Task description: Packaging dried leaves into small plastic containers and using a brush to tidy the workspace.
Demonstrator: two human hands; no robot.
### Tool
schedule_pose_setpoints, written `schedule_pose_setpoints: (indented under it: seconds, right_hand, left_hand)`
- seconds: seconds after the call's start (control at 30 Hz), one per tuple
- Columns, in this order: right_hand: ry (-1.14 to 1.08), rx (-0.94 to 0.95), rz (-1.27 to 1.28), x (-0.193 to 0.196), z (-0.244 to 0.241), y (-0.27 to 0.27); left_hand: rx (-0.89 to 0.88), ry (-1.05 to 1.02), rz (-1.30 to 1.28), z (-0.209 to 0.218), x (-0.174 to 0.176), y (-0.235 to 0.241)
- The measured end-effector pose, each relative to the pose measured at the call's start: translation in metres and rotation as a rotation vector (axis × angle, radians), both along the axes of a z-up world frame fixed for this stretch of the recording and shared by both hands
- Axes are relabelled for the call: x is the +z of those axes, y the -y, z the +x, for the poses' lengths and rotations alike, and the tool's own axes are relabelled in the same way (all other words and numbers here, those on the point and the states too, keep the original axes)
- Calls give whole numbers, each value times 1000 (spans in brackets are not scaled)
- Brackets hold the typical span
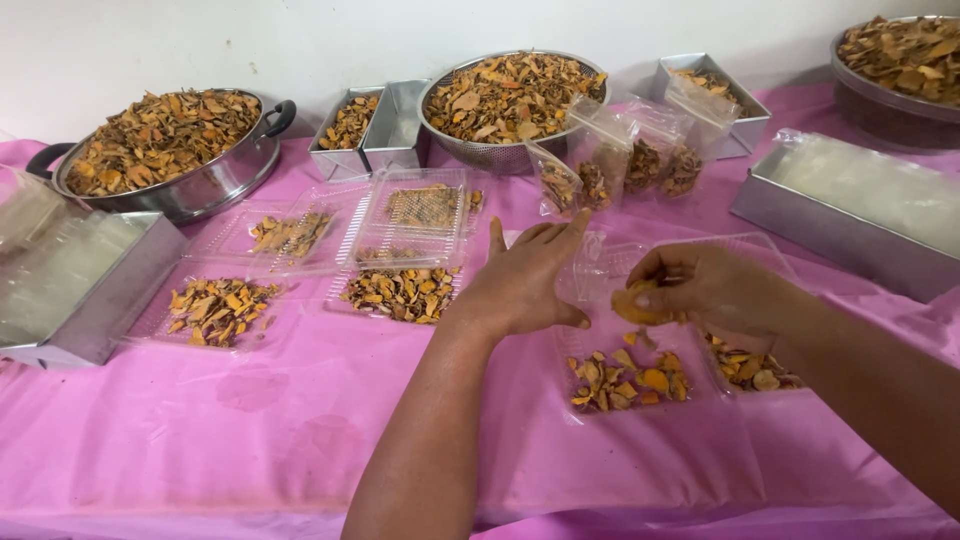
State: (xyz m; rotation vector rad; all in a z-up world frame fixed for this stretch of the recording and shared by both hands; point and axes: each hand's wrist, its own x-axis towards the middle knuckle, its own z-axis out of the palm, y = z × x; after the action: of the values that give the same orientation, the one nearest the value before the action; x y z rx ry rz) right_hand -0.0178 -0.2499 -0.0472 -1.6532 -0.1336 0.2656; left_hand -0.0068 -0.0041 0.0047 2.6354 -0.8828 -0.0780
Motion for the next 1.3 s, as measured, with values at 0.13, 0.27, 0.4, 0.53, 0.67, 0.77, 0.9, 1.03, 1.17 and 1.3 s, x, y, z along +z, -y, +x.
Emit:
schedule_pose_setpoints:
  seconds: [0.13,0.27,0.4,0.53,0.67,0.77,0.9,1.03,1.17,1.3]
  right_hand:
    - [93,-122,143,0,10,-2]
    - [167,-188,93,-1,15,-9]
    - [205,-211,-12,-4,19,-15]
    - [211,-218,-78,7,18,-20]
    - [287,-165,-246,22,22,-19]
    - [376,-75,-579,39,22,-16]
    - [428,-109,-709,48,25,-20]
    - [461,-122,-760,70,8,-36]
    - [470,-58,-652,92,-3,-46]
    - [361,-109,-757,119,-19,-47]
  left_hand:
    - [-19,-50,-32,-3,-1,5]
    - [-47,-96,-82,-5,-2,8]
    - [-36,-93,-80,-1,-9,14]
    - [-36,-80,-121,1,-12,15]
    - [-11,-49,-189,3,-14,17]
    - [-15,-58,-240,2,-16,17]
    - [-33,-42,-284,0,-13,17]
    - [-15,-29,-346,-1,-11,19]
    - [1,-94,-468,7,-20,19]
    - [54,-242,-624,-1,-3,19]
